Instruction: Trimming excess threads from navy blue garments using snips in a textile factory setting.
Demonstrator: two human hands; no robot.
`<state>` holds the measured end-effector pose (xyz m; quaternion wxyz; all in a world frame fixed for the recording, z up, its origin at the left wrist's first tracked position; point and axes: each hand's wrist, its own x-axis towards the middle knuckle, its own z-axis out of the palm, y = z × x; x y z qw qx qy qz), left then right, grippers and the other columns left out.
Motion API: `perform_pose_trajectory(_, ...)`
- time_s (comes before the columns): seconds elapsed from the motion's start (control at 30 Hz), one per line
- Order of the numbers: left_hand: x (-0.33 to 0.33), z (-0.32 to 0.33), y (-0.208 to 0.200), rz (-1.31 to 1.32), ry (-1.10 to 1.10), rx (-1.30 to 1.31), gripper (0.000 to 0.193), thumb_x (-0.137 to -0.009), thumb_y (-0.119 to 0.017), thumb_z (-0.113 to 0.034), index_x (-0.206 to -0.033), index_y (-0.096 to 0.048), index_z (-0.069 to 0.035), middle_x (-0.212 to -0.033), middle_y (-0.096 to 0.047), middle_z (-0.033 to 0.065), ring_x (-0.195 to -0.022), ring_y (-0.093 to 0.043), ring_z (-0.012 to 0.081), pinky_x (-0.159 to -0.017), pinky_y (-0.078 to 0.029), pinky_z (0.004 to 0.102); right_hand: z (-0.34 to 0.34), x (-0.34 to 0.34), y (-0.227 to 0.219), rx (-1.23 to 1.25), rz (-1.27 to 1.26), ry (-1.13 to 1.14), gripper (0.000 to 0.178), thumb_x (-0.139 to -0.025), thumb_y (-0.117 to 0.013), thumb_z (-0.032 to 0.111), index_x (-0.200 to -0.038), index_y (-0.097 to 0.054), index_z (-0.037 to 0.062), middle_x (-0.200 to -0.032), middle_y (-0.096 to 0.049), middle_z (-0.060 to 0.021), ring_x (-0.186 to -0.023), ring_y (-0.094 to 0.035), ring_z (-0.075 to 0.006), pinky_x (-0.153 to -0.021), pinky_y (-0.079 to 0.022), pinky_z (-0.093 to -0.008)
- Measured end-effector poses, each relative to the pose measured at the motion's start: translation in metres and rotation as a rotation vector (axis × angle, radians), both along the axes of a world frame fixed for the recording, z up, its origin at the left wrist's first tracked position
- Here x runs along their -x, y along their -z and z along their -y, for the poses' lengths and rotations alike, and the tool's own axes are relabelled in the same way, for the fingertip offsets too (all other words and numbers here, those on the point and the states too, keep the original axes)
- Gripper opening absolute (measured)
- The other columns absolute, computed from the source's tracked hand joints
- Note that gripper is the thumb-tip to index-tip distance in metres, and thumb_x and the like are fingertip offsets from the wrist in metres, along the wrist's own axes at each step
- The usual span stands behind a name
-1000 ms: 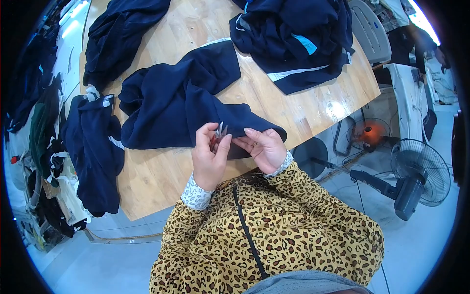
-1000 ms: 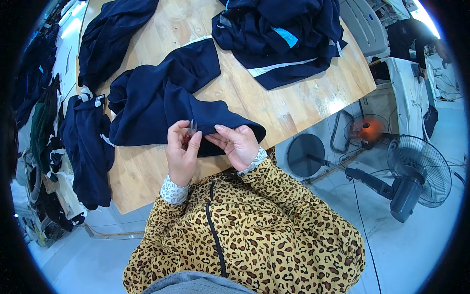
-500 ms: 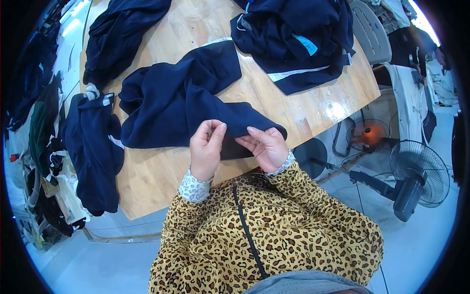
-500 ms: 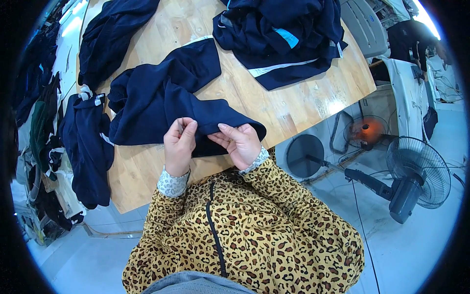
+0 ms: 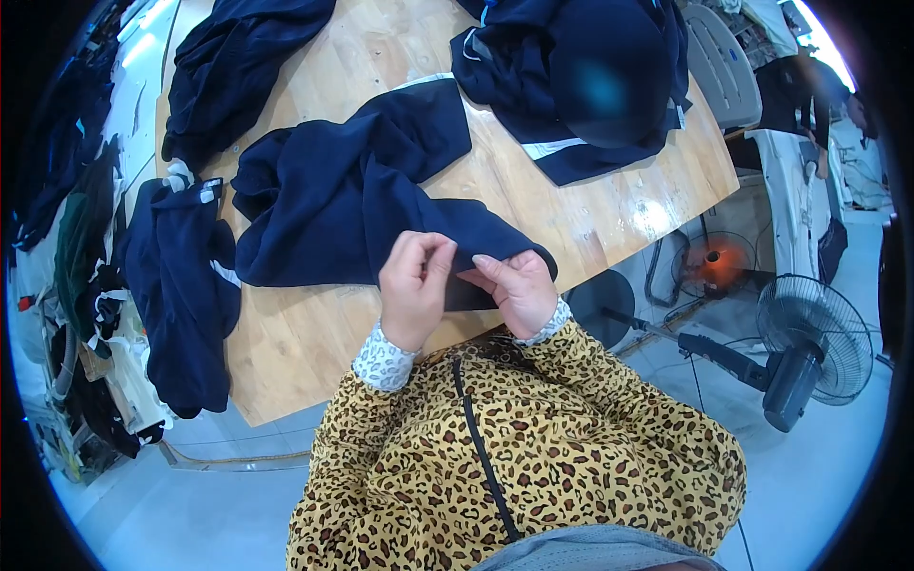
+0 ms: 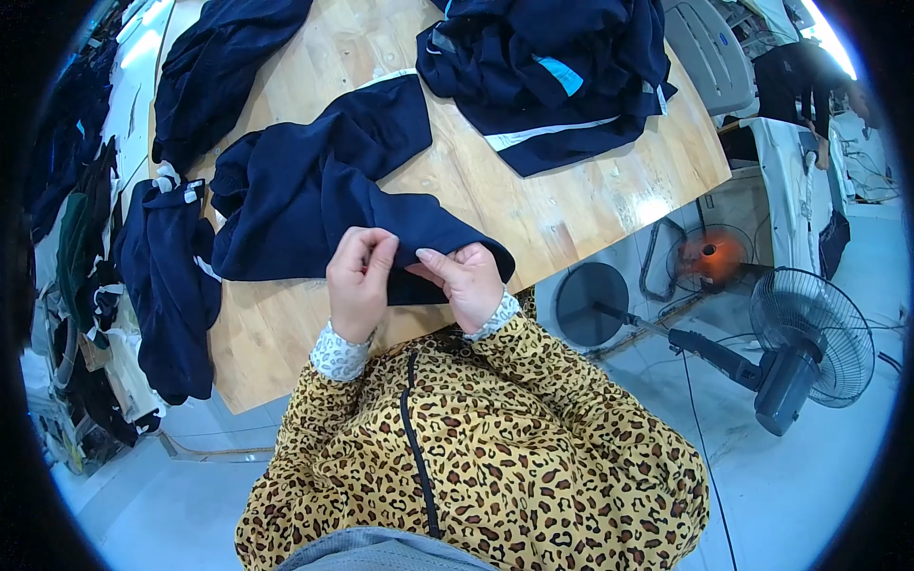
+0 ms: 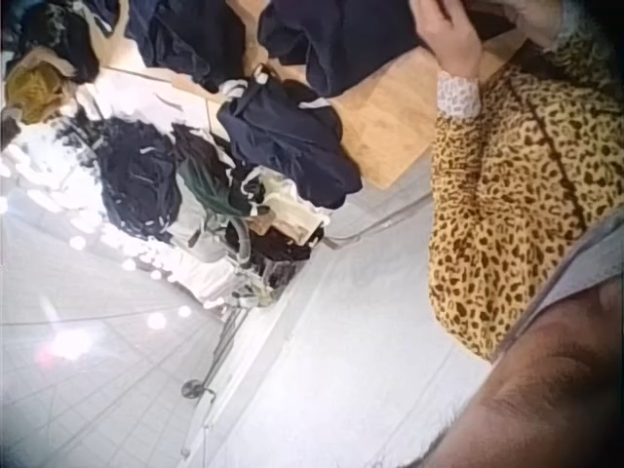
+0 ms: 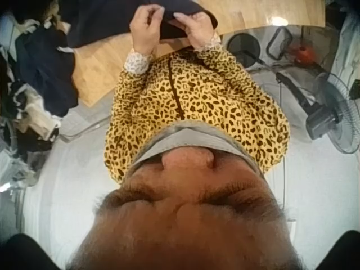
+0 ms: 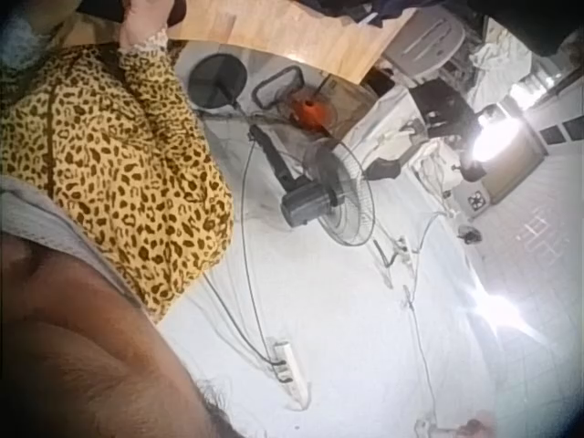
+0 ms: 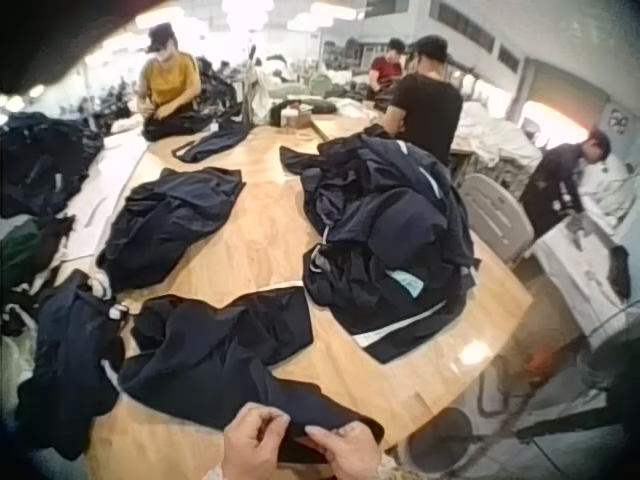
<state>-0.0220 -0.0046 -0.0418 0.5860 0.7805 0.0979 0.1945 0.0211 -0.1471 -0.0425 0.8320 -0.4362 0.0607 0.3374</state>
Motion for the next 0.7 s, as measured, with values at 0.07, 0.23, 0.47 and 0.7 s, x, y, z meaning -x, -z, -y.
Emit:
perform_pose_trajectory(0.07, 0.004, -0.008, 0.012, -0.125, -0.025, 0.375, 0.009, -0.087, -0.059, -0.008, -0.089, -0.057, 0.001, -0.075, -0.051, 0.0002, -0.059, -0.042, 0.0051, -0.051, -0.035, 0.0182, 0.000, 0.000, -0.001, 0.013, 0.035, -0.008, 0.030, -0.086, -0.057, 0.003, -0.115, -0.052, -0.0034, -0.107, -0.062, -0.0101, -0.095, -0.060, -0.0176, -0.085, -0.050, -0.0339)
perform_pose_trajectory(0.23, 0.010, -0.014, 0.003, -0.188, 0.024, 0.287, 0.023, -0.086, -0.061, -0.009, -0.105, -0.055, 0.002, -0.077, -0.049, -0.0024, -0.063, -0.041, 0.0021, -0.056, -0.036, 0.0168, -0.001, -0.001, -0.001, 0.032, 0.058, 0.056, 0.027, -0.086, -0.057, 0.003, -0.112, -0.054, -0.0032, -0.104, -0.063, -0.0115, -0.091, -0.062, -0.0189, -0.084, -0.049, -0.0343)
perform_pose_trajectory(0.47, 0.031, -0.003, -0.004, -0.258, 0.173, 0.024, 0.048, -0.079, -0.069, -0.010, -0.119, -0.042, -0.003, -0.073, -0.057, 0.0057, -0.060, -0.055, 0.0132, -0.055, -0.046, 0.0252, -0.003, -0.001, 0.004, 0.026, 0.073, 0.014, 0.030, -0.087, -0.055, 0.003, -0.116, -0.051, -0.0031, -0.107, -0.061, -0.0108, -0.093, -0.061, -0.0172, -0.084, -0.049, -0.0308)
perform_pose_trajectory(0.7, 0.027, 0.006, -0.010, -0.277, 0.149, -0.023, 0.041, -0.080, -0.069, -0.017, -0.106, -0.041, -0.004, -0.073, -0.058, 0.0082, -0.060, -0.058, 0.0151, -0.054, -0.046, 0.0271, -0.005, 0.003, 0.000, 0.055, 0.119, 0.051, 0.026, -0.087, -0.056, 0.002, -0.113, -0.053, -0.0027, -0.102, -0.063, -0.0086, -0.089, -0.061, -0.0141, -0.081, -0.049, -0.0272)
